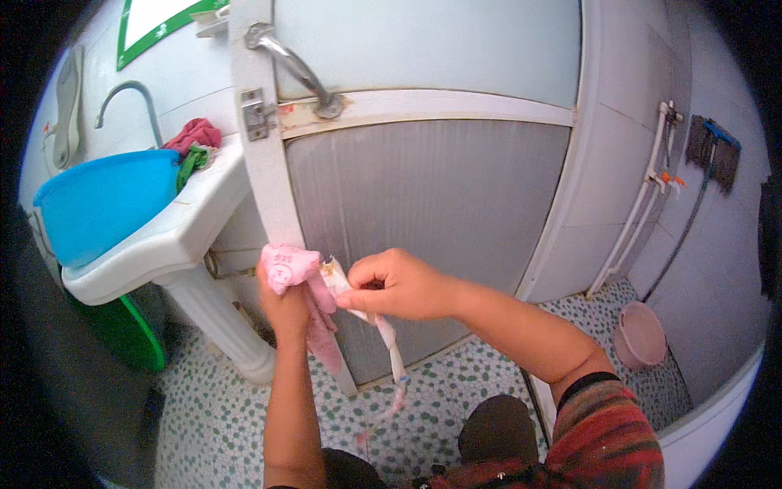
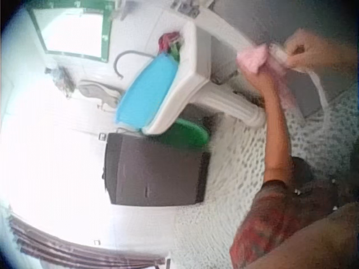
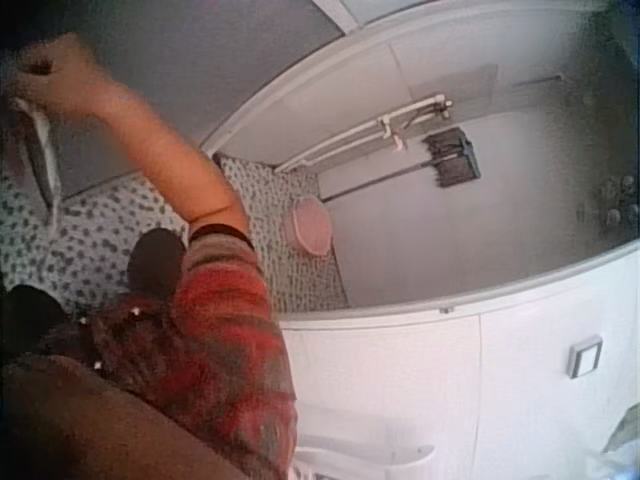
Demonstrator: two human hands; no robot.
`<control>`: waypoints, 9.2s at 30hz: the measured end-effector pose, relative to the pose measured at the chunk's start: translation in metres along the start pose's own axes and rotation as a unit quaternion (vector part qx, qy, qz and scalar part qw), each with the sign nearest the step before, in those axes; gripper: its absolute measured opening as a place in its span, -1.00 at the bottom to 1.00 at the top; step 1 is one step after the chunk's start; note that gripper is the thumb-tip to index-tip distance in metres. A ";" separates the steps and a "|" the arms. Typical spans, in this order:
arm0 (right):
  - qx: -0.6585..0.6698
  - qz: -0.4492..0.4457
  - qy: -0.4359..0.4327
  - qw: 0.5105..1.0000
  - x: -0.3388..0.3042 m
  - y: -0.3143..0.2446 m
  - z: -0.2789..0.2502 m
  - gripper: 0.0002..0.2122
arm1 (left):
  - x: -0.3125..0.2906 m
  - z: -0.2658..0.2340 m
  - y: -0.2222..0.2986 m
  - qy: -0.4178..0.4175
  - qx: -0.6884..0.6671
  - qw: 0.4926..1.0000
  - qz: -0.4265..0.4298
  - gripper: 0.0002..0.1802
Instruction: The person wipes a metal door with a pink cloth, removes a protective film strip from the door frame, and continues wiping the surface. The person then rinses the cloth in a blue basin at the sink.
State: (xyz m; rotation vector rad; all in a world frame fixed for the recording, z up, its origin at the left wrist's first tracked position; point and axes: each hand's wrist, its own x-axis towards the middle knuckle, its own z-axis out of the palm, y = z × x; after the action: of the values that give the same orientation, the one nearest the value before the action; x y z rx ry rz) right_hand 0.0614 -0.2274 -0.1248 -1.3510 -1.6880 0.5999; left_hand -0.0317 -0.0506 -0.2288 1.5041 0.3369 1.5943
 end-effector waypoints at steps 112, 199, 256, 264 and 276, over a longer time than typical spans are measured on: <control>0.277 0.193 0.293 0.894 -0.234 0.206 -0.130 -0.90 | -0.078 0.081 0.034 -0.089 0.095 0.967 0.219 -0.30; 0.151 -0.145 0.561 0.801 -0.136 0.105 -0.361 -0.75 | 0.053 0.040 0.033 0.089 0.150 0.985 0.003 -0.55; -0.444 -0.342 0.475 0.678 -0.007 0.022 -0.179 -0.92 | 0.030 0.027 0.056 0.030 0.016 0.998 -0.047 -0.55; -0.420 -0.016 0.656 0.627 -0.098 0.065 -0.348 -0.82 | 0.028 0.038 0.062 0.060 0.024 0.997 -0.040 -0.46; -0.407 0.116 0.655 0.626 -0.127 0.085 -0.408 -0.81 | 0.023 0.035 0.057 0.165 0.369 0.912 0.069 -0.52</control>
State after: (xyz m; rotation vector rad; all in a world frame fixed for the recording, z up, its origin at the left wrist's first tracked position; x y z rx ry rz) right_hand 0.4572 -0.3815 -0.0271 -1.8464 -0.4284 -1.0553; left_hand -0.0202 -0.0786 -0.1649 1.8202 1.1506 1.9547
